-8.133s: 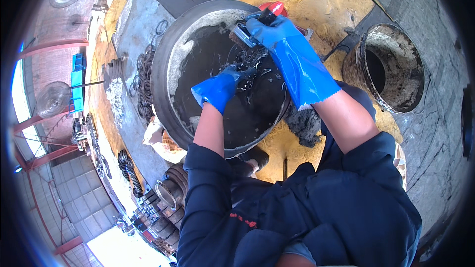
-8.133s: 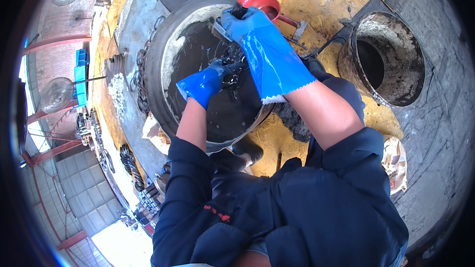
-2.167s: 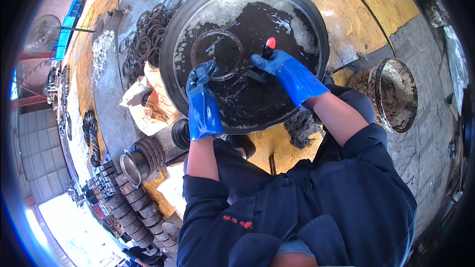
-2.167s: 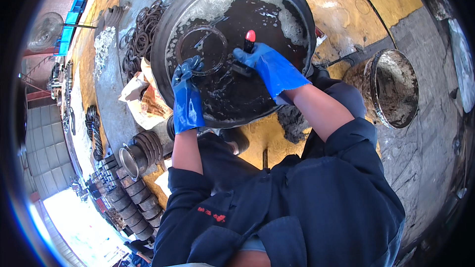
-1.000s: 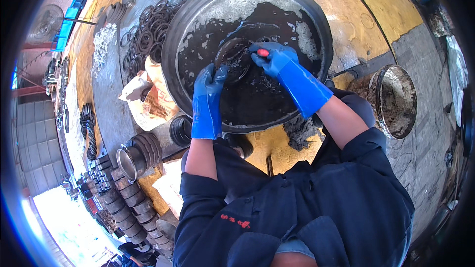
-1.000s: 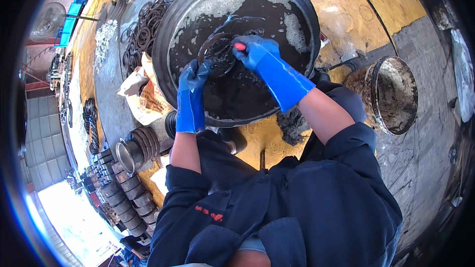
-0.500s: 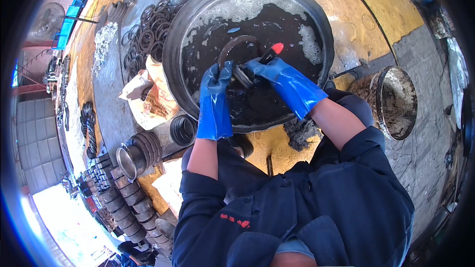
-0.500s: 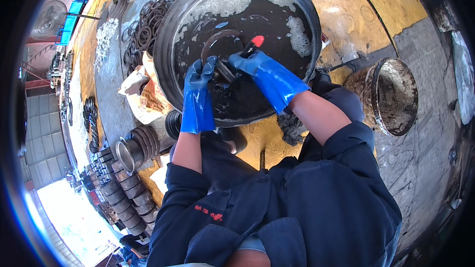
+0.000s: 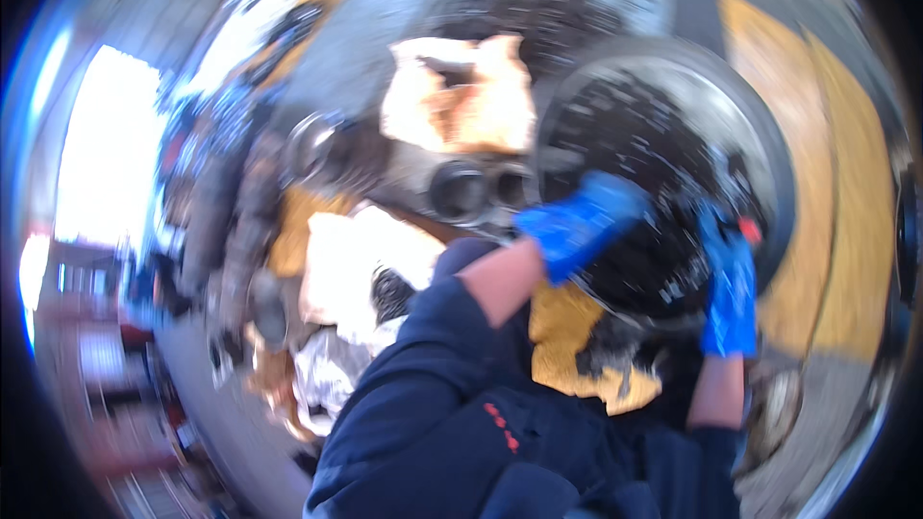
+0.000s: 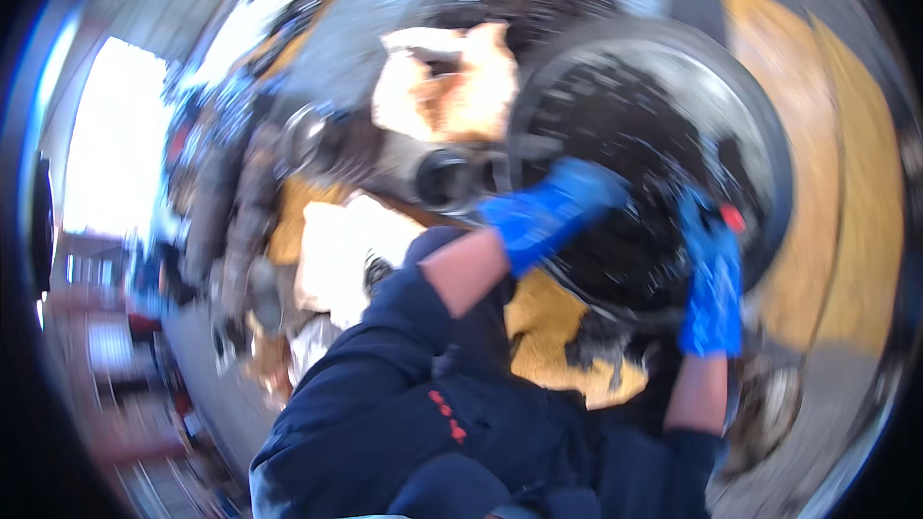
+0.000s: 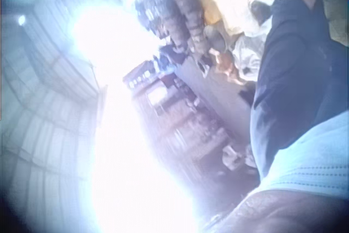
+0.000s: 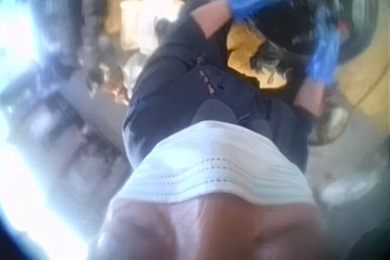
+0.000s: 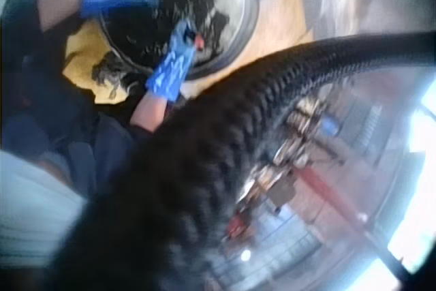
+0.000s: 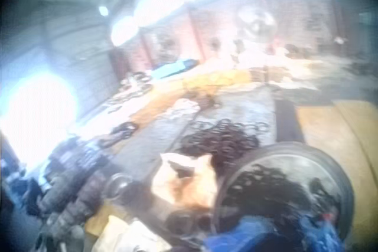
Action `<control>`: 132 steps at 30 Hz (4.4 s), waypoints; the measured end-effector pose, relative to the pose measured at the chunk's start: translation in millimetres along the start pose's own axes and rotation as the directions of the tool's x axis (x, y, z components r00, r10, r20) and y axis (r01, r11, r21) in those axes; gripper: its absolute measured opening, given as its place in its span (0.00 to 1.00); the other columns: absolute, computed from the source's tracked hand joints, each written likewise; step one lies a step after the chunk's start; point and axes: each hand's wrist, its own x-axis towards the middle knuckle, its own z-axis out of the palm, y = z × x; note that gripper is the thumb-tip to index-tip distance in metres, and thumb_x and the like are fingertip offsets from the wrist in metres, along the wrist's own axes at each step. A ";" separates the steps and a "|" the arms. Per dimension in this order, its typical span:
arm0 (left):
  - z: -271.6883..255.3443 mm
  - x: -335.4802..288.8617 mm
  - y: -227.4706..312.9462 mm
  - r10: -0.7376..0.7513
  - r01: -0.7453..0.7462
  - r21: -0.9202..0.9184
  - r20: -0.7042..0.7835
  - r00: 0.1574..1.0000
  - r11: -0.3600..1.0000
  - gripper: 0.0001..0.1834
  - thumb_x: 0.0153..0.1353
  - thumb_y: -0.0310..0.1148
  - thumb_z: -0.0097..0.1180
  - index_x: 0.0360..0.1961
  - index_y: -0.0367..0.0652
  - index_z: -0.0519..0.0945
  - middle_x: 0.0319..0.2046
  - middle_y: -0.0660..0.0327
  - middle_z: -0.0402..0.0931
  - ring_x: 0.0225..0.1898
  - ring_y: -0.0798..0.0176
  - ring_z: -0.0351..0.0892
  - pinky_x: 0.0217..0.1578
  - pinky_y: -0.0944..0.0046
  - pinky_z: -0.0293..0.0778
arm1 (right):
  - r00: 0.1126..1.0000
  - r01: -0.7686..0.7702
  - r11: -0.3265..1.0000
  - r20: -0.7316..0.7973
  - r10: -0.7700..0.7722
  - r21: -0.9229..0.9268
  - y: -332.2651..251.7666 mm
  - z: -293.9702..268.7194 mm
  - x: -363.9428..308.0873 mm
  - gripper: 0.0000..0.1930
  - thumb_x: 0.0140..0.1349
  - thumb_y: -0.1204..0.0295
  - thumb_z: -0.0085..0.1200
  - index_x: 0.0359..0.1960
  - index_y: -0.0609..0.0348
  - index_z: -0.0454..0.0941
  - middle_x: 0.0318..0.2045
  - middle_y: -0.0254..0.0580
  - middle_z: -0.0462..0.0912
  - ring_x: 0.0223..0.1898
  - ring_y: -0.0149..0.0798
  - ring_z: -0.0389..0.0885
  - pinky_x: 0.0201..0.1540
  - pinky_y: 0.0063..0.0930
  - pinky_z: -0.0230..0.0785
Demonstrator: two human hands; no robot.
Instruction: The person cleans various metal rings and components by hand using a brush inside a large basin filled with dark liquid, turning and wiping the pieces repeatedly.
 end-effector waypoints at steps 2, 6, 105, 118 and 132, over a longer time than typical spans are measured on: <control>-15.3 12.2 24.2 -0.013 -0.006 0.087 0.210 0.978 0.996 0.10 0.58 0.35 0.53 0.36 0.55 0.87 0.35 0.63 0.85 0.38 0.53 0.86 0.36 0.53 0.81 | 0.984 -0.001 0.995 0.178 0.019 -0.102 14.0 -10.0 1.6 0.14 0.67 0.72 0.56 0.52 0.64 0.78 0.45 0.39 0.82 0.46 0.32 0.79 0.52 0.28 0.73; 8.2 11.9 29.8 0.019 -0.018 -0.020 0.035 0.999 1.000 0.10 0.60 0.36 0.52 0.39 0.55 0.84 0.41 0.63 0.83 0.45 0.56 0.84 0.38 0.52 0.80 | 0.940 0.115 0.993 0.324 -0.112 0.012 13.4 -13.9 -12.0 0.16 0.68 0.70 0.55 0.55 0.65 0.78 0.45 0.37 0.82 0.45 0.30 0.78 0.52 0.26 0.71; -18.3 -17.6 31.3 -0.177 0.384 -0.920 0.366 0.914 0.080 0.23 0.69 0.40 0.53 0.60 0.37 0.73 0.51 0.57 0.79 0.50 0.65 0.77 0.51 0.66 0.72 | 0.887 -0.372 0.364 0.211 0.411 0.854 -59.5 39.4 -34.6 0.14 0.63 0.62 0.59 0.44 0.58 0.82 0.33 0.38 0.85 0.30 0.33 0.83 0.33 0.28 0.77; -25.0 -46.3 -2.8 -0.047 0.060 -0.498 0.039 0.998 0.865 0.17 0.73 0.35 0.42 0.54 0.36 0.76 0.47 0.47 0.80 0.46 0.53 0.79 0.50 0.61 0.73 | 0.921 -0.231 0.886 0.384 0.066 0.402 -49.2 70.4 -33.1 0.16 0.64 0.66 0.57 0.50 0.61 0.82 0.42 0.40 0.86 0.43 0.30 0.81 0.50 0.28 0.73; -31.9 -34.4 4.8 -0.335 0.297 -0.955 0.274 0.901 0.017 0.11 0.67 0.31 0.48 0.40 0.35 0.80 0.38 0.59 0.83 0.39 0.67 0.82 0.45 0.68 0.77 | 0.908 0.261 0.794 0.419 -0.008 -0.549 -75.5 55.4 -61.5 0.19 0.61 0.56 0.56 0.54 0.36 0.79 0.46 0.44 0.85 0.47 0.49 0.84 0.51 0.41 0.75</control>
